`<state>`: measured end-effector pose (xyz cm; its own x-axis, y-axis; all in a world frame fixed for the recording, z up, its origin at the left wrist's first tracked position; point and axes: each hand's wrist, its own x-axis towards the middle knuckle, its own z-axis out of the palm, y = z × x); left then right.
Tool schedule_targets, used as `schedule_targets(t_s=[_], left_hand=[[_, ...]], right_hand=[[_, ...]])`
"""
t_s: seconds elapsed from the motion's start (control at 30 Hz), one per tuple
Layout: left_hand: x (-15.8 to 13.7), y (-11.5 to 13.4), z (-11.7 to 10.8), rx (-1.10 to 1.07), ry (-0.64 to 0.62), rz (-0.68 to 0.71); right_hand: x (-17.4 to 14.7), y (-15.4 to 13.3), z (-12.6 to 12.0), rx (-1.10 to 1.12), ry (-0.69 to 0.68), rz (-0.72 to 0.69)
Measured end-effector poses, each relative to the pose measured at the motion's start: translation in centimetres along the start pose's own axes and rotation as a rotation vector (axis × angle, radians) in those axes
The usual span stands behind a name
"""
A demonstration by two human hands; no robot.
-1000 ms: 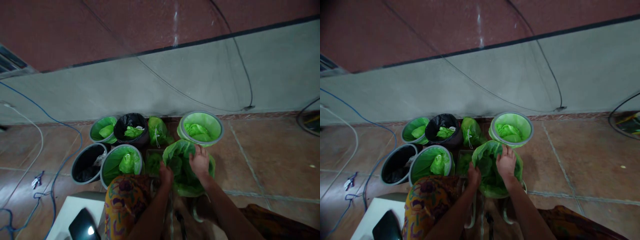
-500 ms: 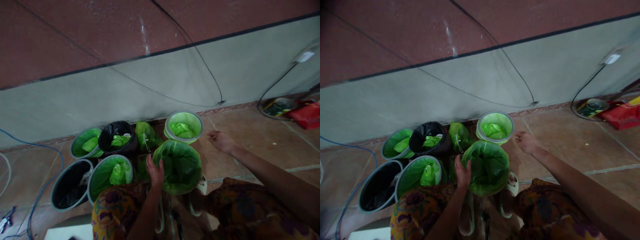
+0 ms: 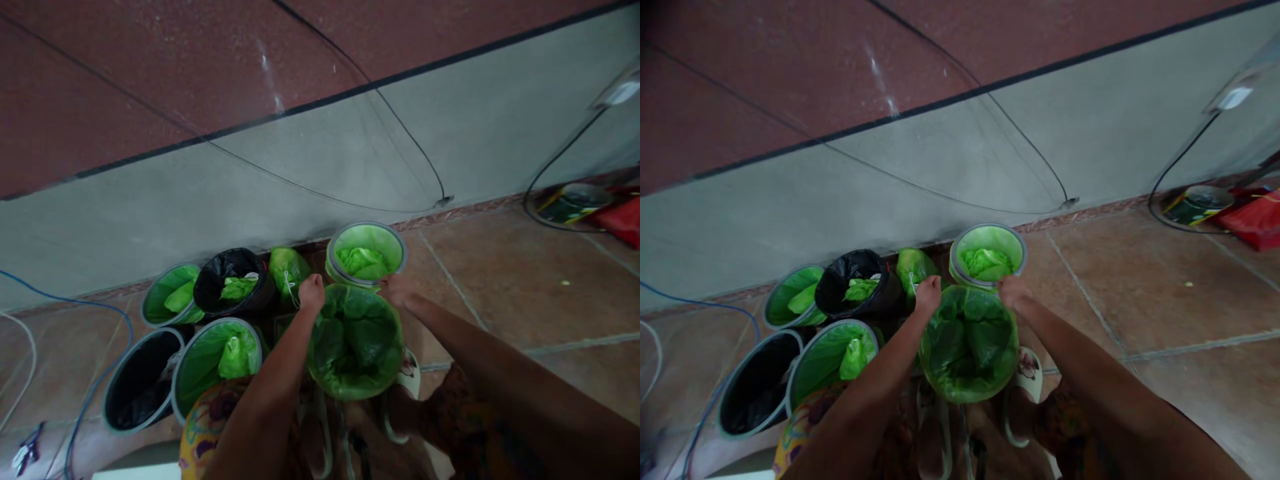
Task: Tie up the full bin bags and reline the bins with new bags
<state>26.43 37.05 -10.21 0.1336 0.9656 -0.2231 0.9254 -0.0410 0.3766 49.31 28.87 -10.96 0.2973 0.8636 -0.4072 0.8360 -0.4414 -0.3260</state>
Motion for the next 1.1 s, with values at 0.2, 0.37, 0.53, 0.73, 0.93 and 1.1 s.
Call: schedule_targets(t_s=[0.2, 0.37, 0.53, 0.73, 0.93, 1.1], left_hand=[[1.2, -0.7, 2.2, 0.050, -0.138, 0.027], [0.3, -1.8, 3.2, 0.044, -0.213, 0.095], [-0.8, -3.0, 2.9, 0.096, -0.214, 0.208], [-1.7, -4.5, 2.9, 0.300, -0.266, 0.238], [-2.4, -4.4, 2.1, 0.384, -0.311, 0.153], [-4.3, -1.8, 1.0, 0.305, -0.027, 0.156]], right_hand=[[-0.2, 4.7, 4.9, 0.500, 0.238, 0.308], [-3.0, 4.5, 9.0, 0.832, 0.183, 0.259], [-4.9, 1.8, 8.2, 0.559, 0.103, 0.025], [-4.7, 1.7, 8.6, 0.159, 0.045, 0.068], [-4.9, 1.4, 7.9, 0.032, 0.012, 0.075], [-7.2, -2.1, 5.6, -0.109, 0.340, -0.008]])
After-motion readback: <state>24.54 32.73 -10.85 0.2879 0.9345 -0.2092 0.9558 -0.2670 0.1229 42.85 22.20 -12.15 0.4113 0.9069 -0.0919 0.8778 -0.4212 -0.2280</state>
